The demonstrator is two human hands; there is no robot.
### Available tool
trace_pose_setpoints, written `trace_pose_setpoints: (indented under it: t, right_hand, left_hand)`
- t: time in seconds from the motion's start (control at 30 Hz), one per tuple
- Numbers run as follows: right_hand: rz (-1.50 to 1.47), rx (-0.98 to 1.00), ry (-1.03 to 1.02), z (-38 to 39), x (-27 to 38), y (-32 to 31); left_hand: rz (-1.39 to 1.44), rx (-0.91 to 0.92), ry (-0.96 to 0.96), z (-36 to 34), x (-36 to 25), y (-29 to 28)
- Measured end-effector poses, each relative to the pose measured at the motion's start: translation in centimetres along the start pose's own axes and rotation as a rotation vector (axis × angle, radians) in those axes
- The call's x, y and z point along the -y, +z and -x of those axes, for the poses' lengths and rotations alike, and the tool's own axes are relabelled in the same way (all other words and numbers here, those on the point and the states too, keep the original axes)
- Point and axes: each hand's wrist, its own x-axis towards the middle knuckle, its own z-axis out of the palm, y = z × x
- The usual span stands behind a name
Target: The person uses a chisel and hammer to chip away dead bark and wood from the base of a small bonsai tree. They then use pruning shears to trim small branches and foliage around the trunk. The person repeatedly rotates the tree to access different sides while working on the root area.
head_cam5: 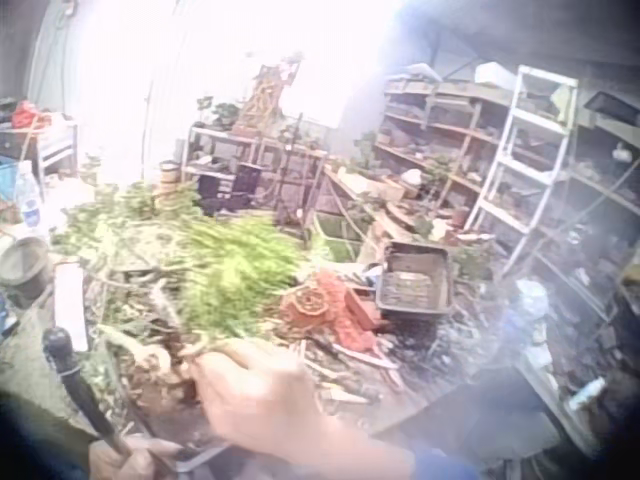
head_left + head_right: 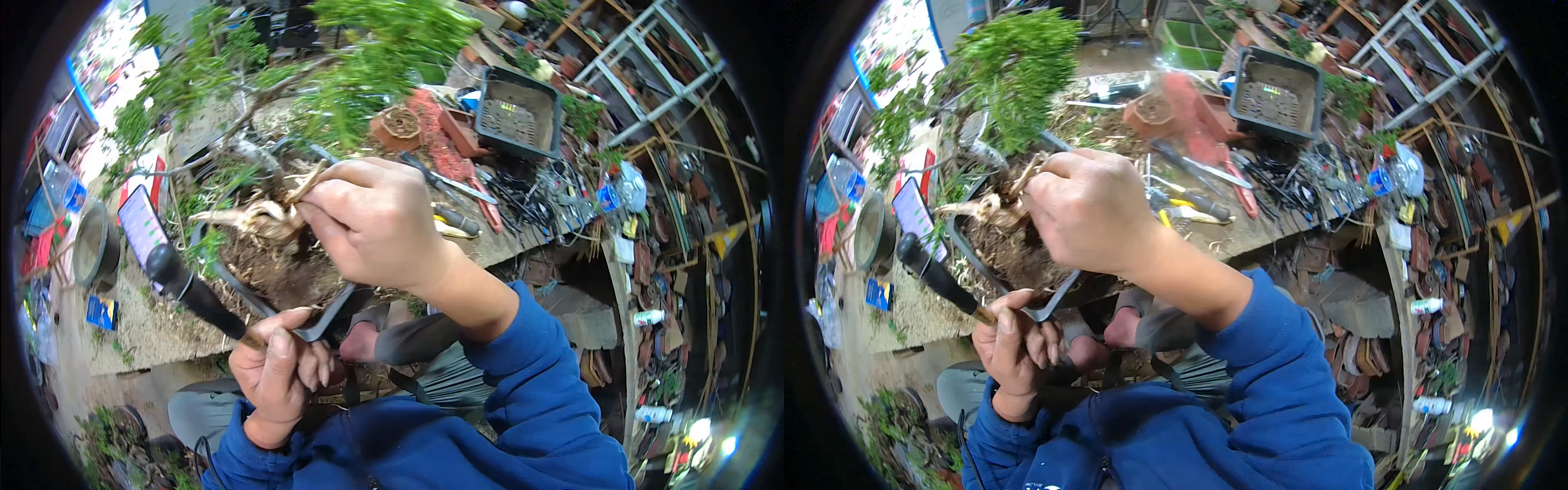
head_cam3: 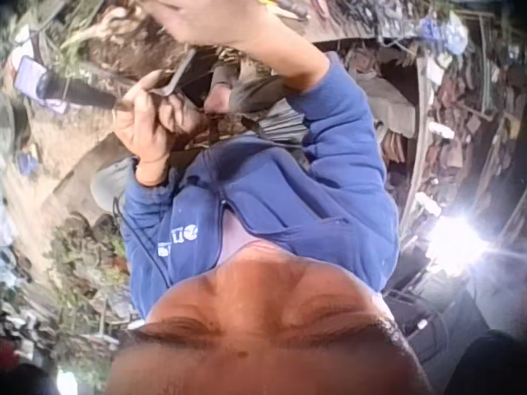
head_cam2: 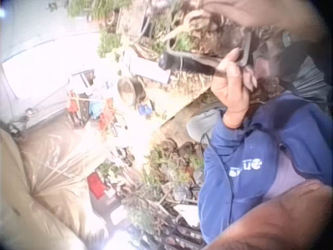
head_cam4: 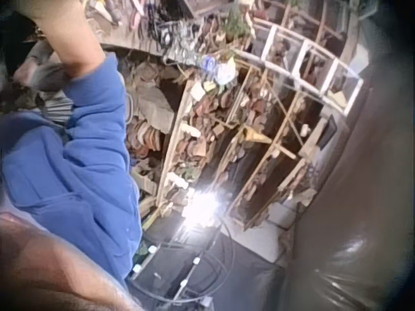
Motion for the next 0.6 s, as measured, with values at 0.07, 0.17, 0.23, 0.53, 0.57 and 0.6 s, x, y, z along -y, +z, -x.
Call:
trace_pose_setpoints:
  t: [0.07, 0.17, 0.23, 0.53, 0.57, 0.6]
  right_hand:
    - [0.001, -0.004, 0.053, -0.1, 0.3, -0.6]
    - [-0.008, -0.241, 0.054, 0.3, -1.1, -3.5]
    - [-0.142, -0.249, 0.498, 1.9, -2.8, -7.5]
    - [0.395, 0.502, 0.498, 11.8, -5.7, -6.5]
    - [0.338, 0.516, 0.562, 12.0, -6.1, -5.9]
    - [0.299, 0.539, 0.629, 12.1, -6.5, -5.4]
  left_hand:
    - [-0.062, 0.038, 0.046, -0.2, 0.1, -0.3]
    - [-0.118, 0.041, 0.045, 0.1, -0.1, -1.0]
    - [-0.141, 0.003, 0.006, 0.5, -0.4, -1.6]
    - [-0.375, -0.14, -0.001, 1.1, -1.8, -3.1]
    - [-0.324, -0.118, -0.023, 1.1, -2.1, -3.1]
    - [-0.322, -0.1, 0.065, 0.8, -2.0, -3.2]
